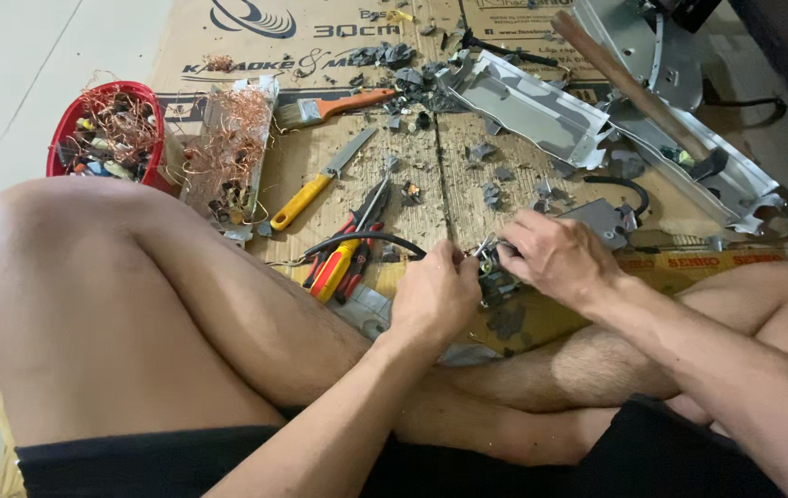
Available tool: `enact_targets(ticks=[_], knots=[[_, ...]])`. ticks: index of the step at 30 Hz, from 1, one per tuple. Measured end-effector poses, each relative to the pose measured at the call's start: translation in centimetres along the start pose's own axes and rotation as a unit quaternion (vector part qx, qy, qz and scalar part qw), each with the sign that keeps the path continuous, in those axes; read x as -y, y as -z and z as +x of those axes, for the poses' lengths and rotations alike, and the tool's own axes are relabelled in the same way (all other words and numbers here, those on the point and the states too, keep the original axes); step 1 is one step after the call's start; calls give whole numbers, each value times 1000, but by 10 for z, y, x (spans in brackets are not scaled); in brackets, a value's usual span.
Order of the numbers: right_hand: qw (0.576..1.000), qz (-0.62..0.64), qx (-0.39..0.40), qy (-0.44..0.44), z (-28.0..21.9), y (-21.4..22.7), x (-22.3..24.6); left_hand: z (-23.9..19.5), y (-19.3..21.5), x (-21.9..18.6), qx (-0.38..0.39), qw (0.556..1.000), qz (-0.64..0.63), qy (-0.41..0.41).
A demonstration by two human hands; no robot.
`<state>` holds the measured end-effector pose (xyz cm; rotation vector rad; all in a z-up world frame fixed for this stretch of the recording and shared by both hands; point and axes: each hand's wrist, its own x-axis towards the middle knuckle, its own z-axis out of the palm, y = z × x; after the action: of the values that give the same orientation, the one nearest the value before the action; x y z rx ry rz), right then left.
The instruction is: The person sits on the floor and disassembles a small electronic device, using pliers and a screwdriver to remove components and wires. They place the extracted parts into a red container nearby.
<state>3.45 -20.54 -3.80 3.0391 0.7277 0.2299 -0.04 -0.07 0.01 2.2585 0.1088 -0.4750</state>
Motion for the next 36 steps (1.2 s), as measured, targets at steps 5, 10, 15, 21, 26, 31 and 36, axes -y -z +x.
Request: enact_targets(ticks=[5, 10, 15, 21, 26, 31, 36], knots=[[990, 93, -49, -91, 18, 1, -25, 0, 1, 1, -2, 1000, 11, -8], [952, 207, -66, -214, 26, 49, -31, -10, 10, -10, 5, 1000, 19, -3], [944, 13, 317, -87, 6, 38, -29, -8, 9, -14, 2, 1000, 31, 5], [969, 37, 215, -114, 9, 42, -23, -22, 20, -23, -31, 999, 10, -39], [953, 137, 188, -194, 3, 39, -7, -21, 28, -16, -60, 998, 11, -19], [951, 96, 156, -248, -5, 40, 2, -26, 30, -21, -30, 990, 136, 18], [948, 125, 112, -270, -7, 37, 10, -5, 37, -10, -20, 988, 148, 30]])
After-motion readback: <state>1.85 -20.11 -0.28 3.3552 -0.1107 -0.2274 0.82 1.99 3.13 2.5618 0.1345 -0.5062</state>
